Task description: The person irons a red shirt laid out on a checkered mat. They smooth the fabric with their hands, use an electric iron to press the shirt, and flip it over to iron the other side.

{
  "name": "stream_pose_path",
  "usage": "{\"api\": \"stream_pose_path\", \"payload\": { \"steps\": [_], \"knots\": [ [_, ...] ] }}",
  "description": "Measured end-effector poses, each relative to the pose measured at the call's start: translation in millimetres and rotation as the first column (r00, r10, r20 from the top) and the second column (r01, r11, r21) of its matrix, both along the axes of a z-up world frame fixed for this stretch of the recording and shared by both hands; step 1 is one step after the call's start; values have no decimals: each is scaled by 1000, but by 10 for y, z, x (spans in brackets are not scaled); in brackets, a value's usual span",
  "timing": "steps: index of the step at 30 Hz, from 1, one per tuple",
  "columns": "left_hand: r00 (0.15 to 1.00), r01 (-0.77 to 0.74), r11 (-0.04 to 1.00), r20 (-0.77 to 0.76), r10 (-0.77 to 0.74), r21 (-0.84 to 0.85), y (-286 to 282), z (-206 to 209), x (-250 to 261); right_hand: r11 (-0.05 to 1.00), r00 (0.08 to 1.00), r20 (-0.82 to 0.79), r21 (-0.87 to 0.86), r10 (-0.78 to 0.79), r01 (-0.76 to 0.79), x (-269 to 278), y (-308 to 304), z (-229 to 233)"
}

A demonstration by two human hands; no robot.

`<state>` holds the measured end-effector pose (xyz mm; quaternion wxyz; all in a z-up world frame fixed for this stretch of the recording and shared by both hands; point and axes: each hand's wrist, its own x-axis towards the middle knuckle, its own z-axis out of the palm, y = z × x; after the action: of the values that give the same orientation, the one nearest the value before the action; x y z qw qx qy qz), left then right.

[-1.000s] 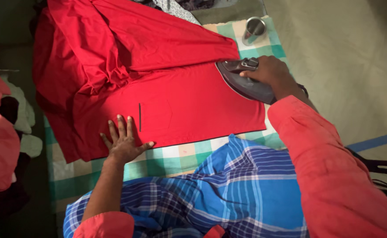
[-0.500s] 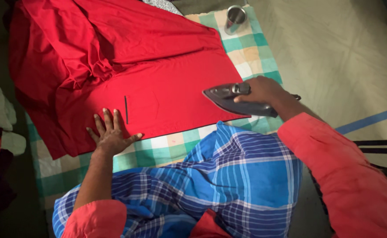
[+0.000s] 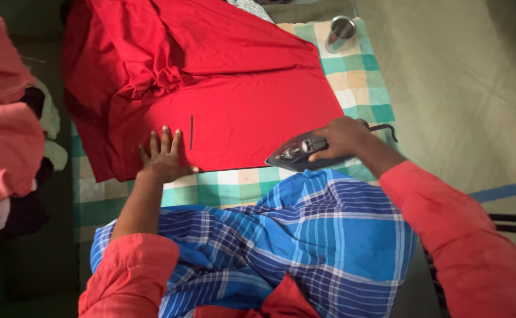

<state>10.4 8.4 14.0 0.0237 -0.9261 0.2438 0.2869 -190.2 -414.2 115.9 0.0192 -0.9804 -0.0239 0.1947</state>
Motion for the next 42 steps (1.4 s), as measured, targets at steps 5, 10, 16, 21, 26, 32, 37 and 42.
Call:
{"api": "stream_pose_path", "payload": {
  "steps": [5,10,16,21,26,32,37,42],
  "knots": [
    [996,58,998,67,-57,-8,464,-179,337,997,995,90,48,50,-54,273,626,17],
    [990,-5,989,135,25,-148,986,-345,466,999,999,35,43,-11,9,563,1275,88],
    [963,-26,957,251,102,-288,1140,-581,468,990,998,62,135,20,-28,858,1783,66],
    [931,-123,875,250,265,-469,1192,-914,608,983,987,156,172,40,-67,1081,2271,-41],
    [820,-332,575,73,568,-748,1201,-1085,828,964,981,193,256,25,-74,1310,2817,-126],
    [734,-512,-64,-475,486,-857,1102,-307,866,952,953,301,281,30,-119,1659,3347,-339],
    [679,-350,-282,-449,580,-893,739,55,671,969,936,339,183,97,-167,1981,3323,-452],
    [435,-200,-189,-260,862,-961,320,-386,326,972,960,280,223,1,-66,2204,2883,-272]
  ]
}}
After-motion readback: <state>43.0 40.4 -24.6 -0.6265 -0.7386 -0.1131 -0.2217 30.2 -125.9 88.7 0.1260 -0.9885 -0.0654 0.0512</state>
